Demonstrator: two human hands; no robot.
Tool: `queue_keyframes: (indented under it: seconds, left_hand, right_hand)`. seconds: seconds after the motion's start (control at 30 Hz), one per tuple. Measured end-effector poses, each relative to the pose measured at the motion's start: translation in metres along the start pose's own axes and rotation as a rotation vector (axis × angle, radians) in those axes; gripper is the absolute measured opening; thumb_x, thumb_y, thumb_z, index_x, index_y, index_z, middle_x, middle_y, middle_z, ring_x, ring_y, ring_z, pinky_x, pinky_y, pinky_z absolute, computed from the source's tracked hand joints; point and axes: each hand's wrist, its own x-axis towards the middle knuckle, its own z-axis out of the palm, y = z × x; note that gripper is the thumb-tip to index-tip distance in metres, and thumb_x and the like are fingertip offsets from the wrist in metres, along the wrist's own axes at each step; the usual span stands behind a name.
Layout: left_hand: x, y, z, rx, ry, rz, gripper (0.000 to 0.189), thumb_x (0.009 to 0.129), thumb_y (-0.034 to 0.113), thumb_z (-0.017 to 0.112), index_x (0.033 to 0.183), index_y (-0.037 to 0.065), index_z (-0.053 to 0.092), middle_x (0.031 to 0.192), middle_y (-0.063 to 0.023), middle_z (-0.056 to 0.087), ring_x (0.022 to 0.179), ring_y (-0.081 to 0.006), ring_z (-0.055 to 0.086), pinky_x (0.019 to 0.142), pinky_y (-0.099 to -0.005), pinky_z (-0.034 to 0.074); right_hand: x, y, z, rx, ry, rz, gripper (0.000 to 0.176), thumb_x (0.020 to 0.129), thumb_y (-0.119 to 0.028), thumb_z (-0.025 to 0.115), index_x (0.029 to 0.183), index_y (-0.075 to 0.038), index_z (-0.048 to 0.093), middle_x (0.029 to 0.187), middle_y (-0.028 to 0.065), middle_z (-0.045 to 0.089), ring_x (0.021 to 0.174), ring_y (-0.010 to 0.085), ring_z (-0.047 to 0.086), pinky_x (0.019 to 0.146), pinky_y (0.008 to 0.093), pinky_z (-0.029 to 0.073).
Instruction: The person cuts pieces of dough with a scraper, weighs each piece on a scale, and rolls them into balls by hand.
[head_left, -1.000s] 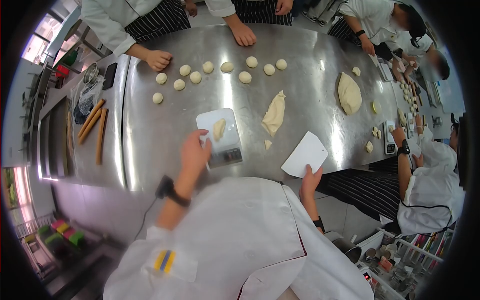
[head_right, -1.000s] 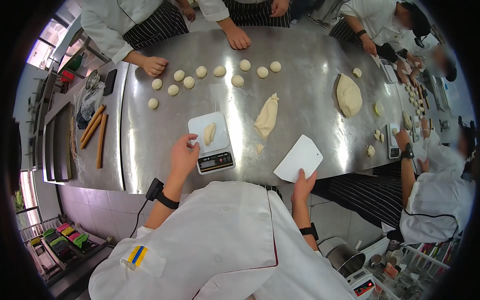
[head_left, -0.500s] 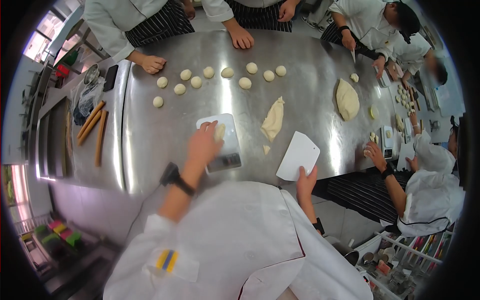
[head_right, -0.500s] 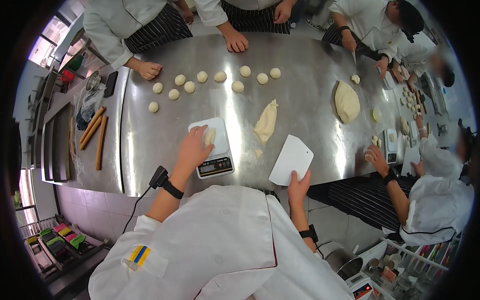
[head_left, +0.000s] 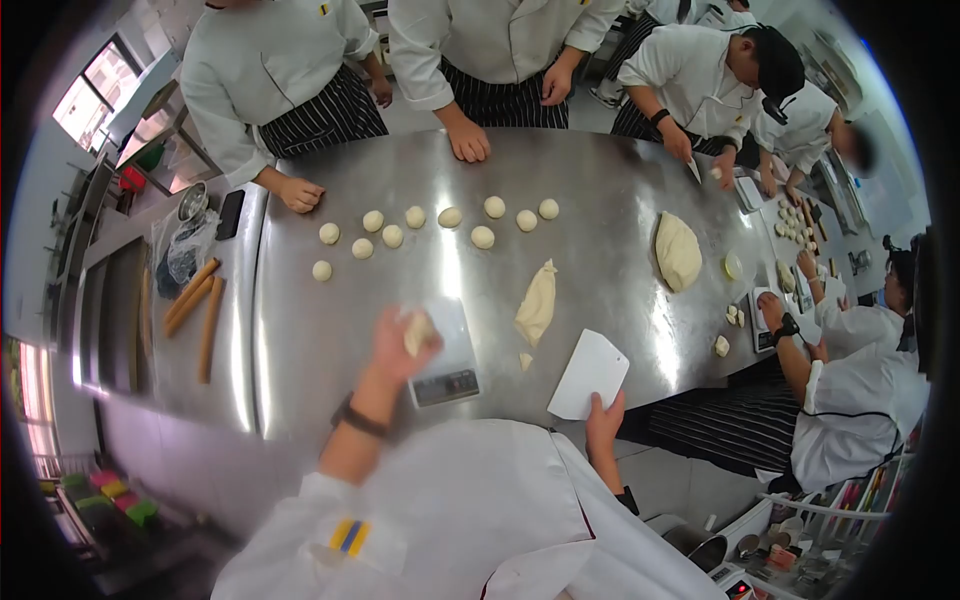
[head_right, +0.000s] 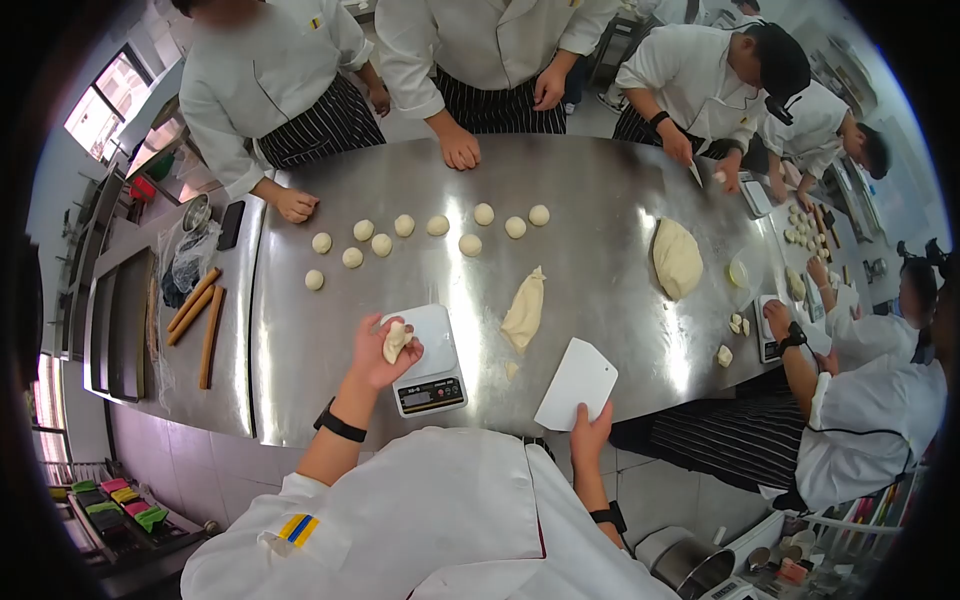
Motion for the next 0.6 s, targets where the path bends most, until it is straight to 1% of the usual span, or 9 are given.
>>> queue_keyframes:
  seconds: [0.07,0.2,0.3,0.33,0.4,0.43,0.5,0.53,0.6]
  left_hand:
    - [-0.019,0.002,0.015,-0.267,0.078,-0.024,0.036,0.093,0.033,0.057,0.071,0.005,0.052,0.085,-0.0144,0.055,0.082,-0.0234,0.050,0.078,-0.0357,0.048]
    - [-0.016,0.001,0.012,-0.336,0.125,0.045,0.033,0.093,0.025,0.061,0.068,0.005,0.051,0.085,-0.0145,0.056,0.090,-0.0261,0.053,0.087,-0.0394,0.050]
    - [0.021,0.014,-0.010,-0.350,0.249,0.163,0.032,0.093,0.020,0.062,0.068,0.007,0.046,0.083,-0.0096,0.057,0.073,-0.0194,0.057,0.068,-0.0248,0.054]
    - [0.037,0.023,-0.028,-0.350,0.239,0.172,0.032,0.093,0.020,0.062,0.068,0.007,0.046,0.083,-0.0096,0.057,0.073,-0.0194,0.057,0.068,-0.0248,0.054]
    - [0.075,0.050,-0.077,-0.366,-0.243,0.052,0.025,0.093,0.023,0.059,0.076,0.007,0.051,0.080,-0.0069,0.056,0.065,-0.0166,0.056,0.058,-0.0176,0.050]
    - [0.092,0.067,-0.085,-0.360,-0.254,0.058,0.025,0.093,0.023,0.059,0.076,0.007,0.051,0.080,-0.0069,0.056,0.065,-0.0166,0.056,0.058,-0.0176,0.050]
    - [0.136,0.112,-0.093,-0.254,-0.609,-0.047,0.031,0.084,0.018,0.070,0.104,-0.002,0.058,0.090,-0.0121,0.061,0.082,-0.0243,0.063,0.071,-0.0309,0.056]
    - [0.190,0.107,-0.134,-0.243,-0.621,-0.048,0.031,0.084,0.018,0.070,0.104,-0.002,0.058,0.090,-0.0121,0.061,0.082,-0.0243,0.063,0.071,-0.0309,0.056]
    - [0.316,0.181,-0.159,0.631,0.282,1.008,0.034,0.095,0.034,0.054,0.109,0.004,0.052,0.098,-0.0108,0.057,0.085,-0.0224,0.060,0.073,-0.0296,0.055]
  right_hand:
    - [0.000,0.009,0.002,0.032,-0.002,0.020,0.038,0.088,-0.006,0.062,0.124,0.004,0.053,0.113,0.0164,0.066,0.102,0.0236,0.064,0.090,0.0365,0.049]
    - [0.000,0.004,0.004,0.056,0.011,0.012,0.037,0.087,-0.005,0.062,0.122,0.004,0.053,0.111,0.0164,0.066,0.101,0.0243,0.064,0.089,0.0369,0.049]
    - [0.003,0.008,0.002,0.033,0.030,0.010,0.035,0.087,-0.007,0.063,0.119,0.003,0.054,0.108,0.0170,0.067,0.099,0.0258,0.065,0.088,0.0377,0.049]
    - [0.003,0.009,0.001,-0.002,0.039,-0.010,0.035,0.086,-0.007,0.063,0.118,0.003,0.055,0.107,0.0174,0.067,0.098,0.0268,0.065,0.087,0.0381,0.049]
    - [0.000,0.005,0.001,-0.027,0.070,-0.032,0.034,0.085,-0.009,0.065,0.116,0.004,0.056,0.104,0.0184,0.067,0.096,0.0293,0.065,0.086,0.0394,0.049]
    - [-0.002,0.005,-0.001,-0.017,0.072,-0.041,0.034,0.085,-0.009,0.065,0.116,0.004,0.056,0.104,0.0184,0.067,0.096,0.0293,0.065,0.086,0.0394,0.049]
    - [-0.004,0.008,-0.005,-0.016,0.069,-0.038,0.035,0.085,-0.009,0.065,0.116,0.004,0.056,0.105,0.0185,0.066,0.098,0.0295,0.065,0.087,0.0396,0.049]
    - [-0.007,0.008,-0.007,-0.033,0.075,-0.024,0.038,0.085,-0.008,0.064,0.119,0.004,0.055,0.107,0.0191,0.065,0.100,0.0298,0.064,0.089,0.0389,0.048]
    - [-0.010,0.028,-0.011,-0.008,0.096,-0.028,0.040,0.085,-0.007,0.064,0.121,0.005,0.054,0.109,0.0189,0.065,0.101,0.0293,0.063,0.090,0.0384,0.048]
